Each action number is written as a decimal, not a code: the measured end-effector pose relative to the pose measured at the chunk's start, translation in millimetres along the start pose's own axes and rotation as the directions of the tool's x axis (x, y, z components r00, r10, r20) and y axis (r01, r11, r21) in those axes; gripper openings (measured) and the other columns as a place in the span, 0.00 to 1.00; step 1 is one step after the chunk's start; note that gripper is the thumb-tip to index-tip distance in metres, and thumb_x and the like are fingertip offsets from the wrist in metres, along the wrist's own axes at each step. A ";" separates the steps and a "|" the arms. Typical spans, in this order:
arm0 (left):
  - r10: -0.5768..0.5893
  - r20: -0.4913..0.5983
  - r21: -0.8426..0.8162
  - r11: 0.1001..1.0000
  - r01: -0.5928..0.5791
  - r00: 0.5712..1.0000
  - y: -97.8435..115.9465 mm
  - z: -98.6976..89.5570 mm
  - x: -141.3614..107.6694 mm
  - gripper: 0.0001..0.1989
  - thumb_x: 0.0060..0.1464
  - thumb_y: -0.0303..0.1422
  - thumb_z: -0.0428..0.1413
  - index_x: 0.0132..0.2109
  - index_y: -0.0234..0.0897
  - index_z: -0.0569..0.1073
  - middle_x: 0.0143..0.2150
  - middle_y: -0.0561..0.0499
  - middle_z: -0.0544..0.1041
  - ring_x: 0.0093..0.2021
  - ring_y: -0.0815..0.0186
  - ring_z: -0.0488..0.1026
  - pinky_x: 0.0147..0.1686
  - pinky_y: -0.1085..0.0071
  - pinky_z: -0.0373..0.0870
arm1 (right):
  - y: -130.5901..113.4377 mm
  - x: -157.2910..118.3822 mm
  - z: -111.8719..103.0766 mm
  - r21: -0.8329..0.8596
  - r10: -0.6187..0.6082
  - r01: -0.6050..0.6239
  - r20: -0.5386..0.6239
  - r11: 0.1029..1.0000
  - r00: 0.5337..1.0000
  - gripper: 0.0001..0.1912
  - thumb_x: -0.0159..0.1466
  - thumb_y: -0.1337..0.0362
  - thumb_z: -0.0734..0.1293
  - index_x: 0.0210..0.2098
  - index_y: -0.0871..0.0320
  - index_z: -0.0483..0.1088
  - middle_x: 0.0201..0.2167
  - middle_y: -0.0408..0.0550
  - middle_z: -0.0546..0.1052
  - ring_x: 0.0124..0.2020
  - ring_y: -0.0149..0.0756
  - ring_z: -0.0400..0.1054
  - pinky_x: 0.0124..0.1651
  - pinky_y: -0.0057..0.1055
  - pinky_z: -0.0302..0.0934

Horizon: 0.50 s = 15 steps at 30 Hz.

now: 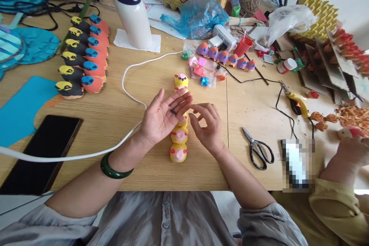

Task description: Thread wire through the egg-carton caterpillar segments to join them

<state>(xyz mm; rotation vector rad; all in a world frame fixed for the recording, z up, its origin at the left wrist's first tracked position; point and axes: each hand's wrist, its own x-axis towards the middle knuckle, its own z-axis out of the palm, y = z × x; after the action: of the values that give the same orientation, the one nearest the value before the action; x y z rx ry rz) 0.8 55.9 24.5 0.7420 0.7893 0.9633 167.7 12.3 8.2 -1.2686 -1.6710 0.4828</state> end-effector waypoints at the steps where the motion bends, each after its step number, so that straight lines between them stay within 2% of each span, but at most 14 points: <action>1: -0.016 0.018 -0.022 1.000 0.016 1.000 -1.0 1.2 -1.5 0.32 0.68 0.60 0.47 0.56 0.41 0.79 0.64 0.41 0.79 0.68 0.54 0.74 0.59 0.60 0.80 | -0.2 0.4 1.0 -0.050 -0.058 0.059 0.037 0.997 0.998 0.09 0.71 0.62 0.69 0.49 0.49 0.80 0.42 0.50 0.82 0.42 0.41 0.73 0.46 0.42 0.71; 4: -0.077 0.055 -0.131 0.988 0.084 0.996 -3.3 5.4 -5.9 0.31 0.70 0.57 0.45 0.59 0.40 0.79 0.67 0.43 0.77 0.72 0.54 0.70 0.60 0.59 0.78 | 2.4 -1.2 7.4 -0.174 -0.164 0.176 0.079 0.969 0.983 0.07 0.71 0.61 0.71 0.47 0.50 0.80 0.43 0.49 0.84 0.42 0.42 0.73 0.46 0.43 0.71; 8: -0.056 0.133 -0.195 0.977 0.082 0.989 -4.5 10.0 -10.4 0.32 0.69 0.58 0.48 0.63 0.42 0.78 0.70 0.45 0.75 0.75 0.52 0.64 0.64 0.58 0.74 | 5.7 -4.0 13.0 -0.208 -0.176 0.176 0.018 0.962 0.984 0.06 0.73 0.64 0.69 0.47 0.52 0.79 0.42 0.50 0.83 0.40 0.40 0.73 0.42 0.40 0.72; 12: -0.003 0.199 -0.048 0.999 0.013 0.980 -9.3 8.1 -12.5 0.34 0.62 0.62 0.55 0.64 0.46 0.78 0.71 0.44 0.74 0.72 0.47 0.68 0.54 0.58 0.80 | 4.2 -1.6 6.3 -0.050 -0.130 0.130 0.002 0.990 0.991 0.05 0.72 0.67 0.68 0.44 0.54 0.78 0.40 0.49 0.81 0.39 0.37 0.73 0.36 0.35 0.72; 15: 0.138 0.073 0.170 0.974 -0.148 0.988 -15.4 3.7 -12.7 0.29 0.60 0.54 0.64 0.61 0.44 0.80 0.65 0.44 0.79 0.63 0.51 0.77 0.48 0.66 0.81 | 2.1 3.7 -2.7 0.003 -0.124 0.124 -0.016 0.992 0.992 0.05 0.72 0.68 0.68 0.44 0.55 0.78 0.40 0.48 0.80 0.38 0.34 0.73 0.34 0.31 0.70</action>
<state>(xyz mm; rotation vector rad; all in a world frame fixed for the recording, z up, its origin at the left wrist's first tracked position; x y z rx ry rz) 5.8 37.9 16.8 0.9878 0.7818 1.0036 171.1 15.8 9.5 -1.1547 -1.7230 0.4001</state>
